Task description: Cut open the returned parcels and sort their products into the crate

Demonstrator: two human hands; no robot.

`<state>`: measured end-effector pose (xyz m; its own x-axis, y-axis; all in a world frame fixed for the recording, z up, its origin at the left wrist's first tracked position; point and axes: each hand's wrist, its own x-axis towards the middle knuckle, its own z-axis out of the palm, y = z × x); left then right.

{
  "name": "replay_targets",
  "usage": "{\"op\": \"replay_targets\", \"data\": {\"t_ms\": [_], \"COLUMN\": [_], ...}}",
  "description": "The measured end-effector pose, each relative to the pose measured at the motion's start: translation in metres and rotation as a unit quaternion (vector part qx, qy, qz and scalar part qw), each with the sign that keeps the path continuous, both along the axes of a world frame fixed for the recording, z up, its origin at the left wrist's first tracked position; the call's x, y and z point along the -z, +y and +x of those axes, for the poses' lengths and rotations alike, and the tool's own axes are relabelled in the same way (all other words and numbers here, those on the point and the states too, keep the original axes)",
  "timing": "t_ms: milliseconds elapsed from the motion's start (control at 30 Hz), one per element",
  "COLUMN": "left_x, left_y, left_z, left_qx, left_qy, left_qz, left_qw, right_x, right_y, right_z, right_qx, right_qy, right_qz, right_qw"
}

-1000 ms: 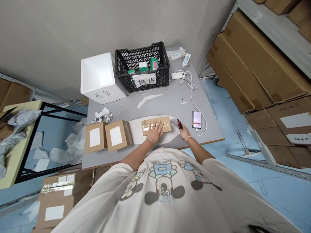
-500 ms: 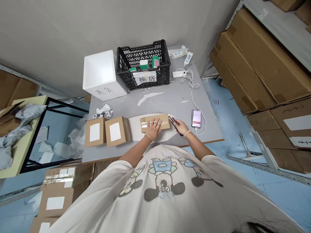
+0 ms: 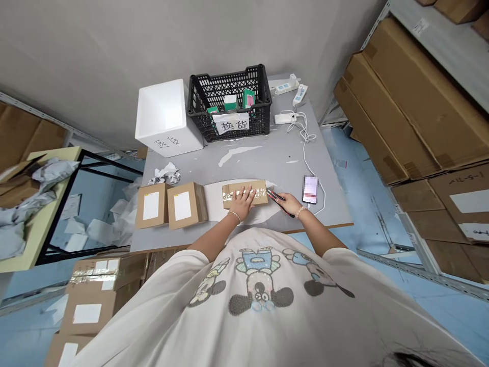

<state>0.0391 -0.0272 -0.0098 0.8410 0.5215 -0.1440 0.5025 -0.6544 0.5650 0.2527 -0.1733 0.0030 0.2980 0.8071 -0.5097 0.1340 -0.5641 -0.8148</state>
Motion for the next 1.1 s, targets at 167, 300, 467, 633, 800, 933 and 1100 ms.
{"op": "replay_targets", "data": {"t_ms": [167, 300, 467, 633, 800, 933, 1100], "left_x": [0.002, 0.003, -0.003, -0.005, -0.011, -0.022, -0.028], "left_y": [0.0, 0.001, 0.006, 0.004, -0.016, 0.0, 0.072], "left_z": [-0.001, -0.001, -0.006, -0.018, -0.019, -0.02, -0.03], "left_qx": [0.002, 0.014, 0.055, 0.041, 0.024, 0.001, -0.097], "left_qy": [-0.012, 0.017, 0.047, -0.007, -0.117, -0.118, 0.033], "left_qz": [0.004, 0.052, 0.119, 0.12, 0.07, 0.091, 0.131], "left_qw": [1.0, 0.998, 0.99, 0.992, 0.99, 0.989, 0.986], "right_x": [-0.003, -0.002, 0.0, -0.009, -0.019, -0.019, -0.009], "right_y": [-0.016, -0.026, -0.027, -0.014, 0.009, 0.029, 0.037], "right_z": [-0.004, -0.01, -0.016, -0.027, -0.054, -0.079, -0.1], "right_qx": [-0.024, -0.025, 0.132, 0.199, 0.177, 0.17, 0.263], "right_qy": [-0.011, -0.046, 0.0, 0.144, 0.228, 0.219, 0.184], "right_qz": [-0.002, 0.018, 0.035, 0.063, 0.103, 0.108, 0.066], "right_qw": [1.0, 0.998, 0.991, 0.967, 0.952, 0.955, 0.945]}}
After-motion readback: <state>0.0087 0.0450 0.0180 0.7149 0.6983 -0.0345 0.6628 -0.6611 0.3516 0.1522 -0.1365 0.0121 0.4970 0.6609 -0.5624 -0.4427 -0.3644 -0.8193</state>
